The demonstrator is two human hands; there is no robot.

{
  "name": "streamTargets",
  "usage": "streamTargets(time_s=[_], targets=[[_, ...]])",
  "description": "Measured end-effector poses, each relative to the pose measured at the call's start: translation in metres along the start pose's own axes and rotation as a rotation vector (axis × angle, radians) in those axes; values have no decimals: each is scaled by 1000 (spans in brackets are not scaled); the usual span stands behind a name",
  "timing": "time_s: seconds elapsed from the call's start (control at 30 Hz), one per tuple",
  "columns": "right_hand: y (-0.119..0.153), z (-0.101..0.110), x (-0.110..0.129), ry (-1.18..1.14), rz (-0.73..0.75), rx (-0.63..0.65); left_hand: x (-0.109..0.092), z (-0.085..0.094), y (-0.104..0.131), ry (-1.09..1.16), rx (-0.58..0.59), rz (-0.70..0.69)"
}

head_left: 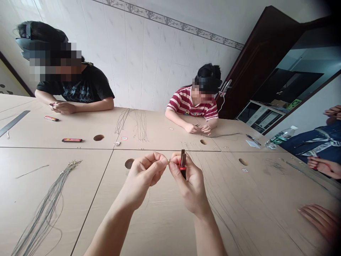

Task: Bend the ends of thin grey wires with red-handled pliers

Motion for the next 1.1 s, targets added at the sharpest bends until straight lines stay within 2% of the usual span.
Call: streamTargets(time_s=[0.13,0.23,0.6,0.83,1.1], targets=[[2,-5,-12,-91,-137,-47,2,0,-2,69,-115,-63],[3,-6,-15,-105,-176,-59,3,1,-2,76,-151,-74],[2,5,-2,50,40,-125,6,0,-2,58,-135,-37],[2,5,-5,30,20,-128,6,-2,-2,90,-115,-28],[0,2,-8,-57,-18,-106,4,-2,1,100,-172,-54]])
Point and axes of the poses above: each hand's wrist, its own y-axis away from the middle knuckle, its own z-axis out of the back of the hand, x = y × z, the point moved 8 cm from there along -y, towards the middle knuckle, and after that the axes turned 5 degrees about z, right-handed, at the moved point
